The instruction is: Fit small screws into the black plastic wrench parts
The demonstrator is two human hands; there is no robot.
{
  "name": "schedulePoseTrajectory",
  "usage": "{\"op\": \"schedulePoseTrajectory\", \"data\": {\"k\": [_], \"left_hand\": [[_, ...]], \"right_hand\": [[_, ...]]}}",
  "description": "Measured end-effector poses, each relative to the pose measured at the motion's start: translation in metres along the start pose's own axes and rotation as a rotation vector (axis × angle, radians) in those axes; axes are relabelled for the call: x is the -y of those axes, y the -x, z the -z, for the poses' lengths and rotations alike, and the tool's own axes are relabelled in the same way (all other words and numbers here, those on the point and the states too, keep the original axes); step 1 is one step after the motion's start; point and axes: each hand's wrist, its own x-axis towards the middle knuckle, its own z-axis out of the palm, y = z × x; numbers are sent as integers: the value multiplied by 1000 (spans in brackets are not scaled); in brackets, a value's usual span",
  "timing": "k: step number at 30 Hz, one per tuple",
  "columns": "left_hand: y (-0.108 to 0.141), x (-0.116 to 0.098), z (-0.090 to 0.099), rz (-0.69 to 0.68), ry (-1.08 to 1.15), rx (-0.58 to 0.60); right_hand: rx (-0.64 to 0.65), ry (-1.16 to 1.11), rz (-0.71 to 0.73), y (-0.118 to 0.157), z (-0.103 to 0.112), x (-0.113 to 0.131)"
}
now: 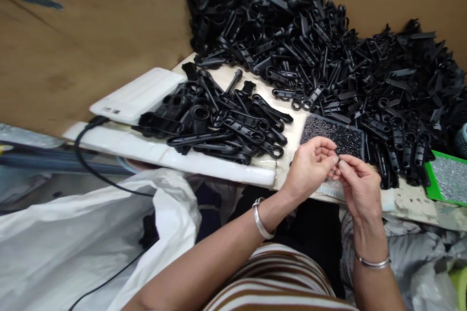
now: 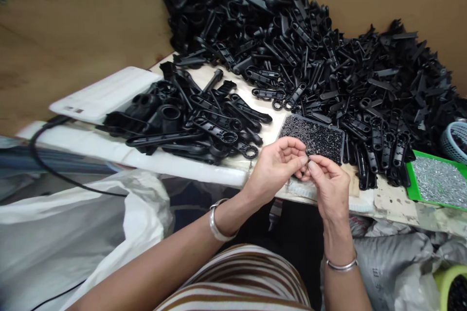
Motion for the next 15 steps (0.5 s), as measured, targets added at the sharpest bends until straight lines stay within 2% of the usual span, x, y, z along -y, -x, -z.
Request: {"op": "schedulePoseTrajectory", "data": {"k": [9, 15], "left_hand": [[3, -2, 7, 17, 95, 29], [3, 1, 8, 16, 80, 54]], "right_hand": [[25, -68, -2, 1, -3, -6], [-2, 8, 71, 2, -1, -7]]}}
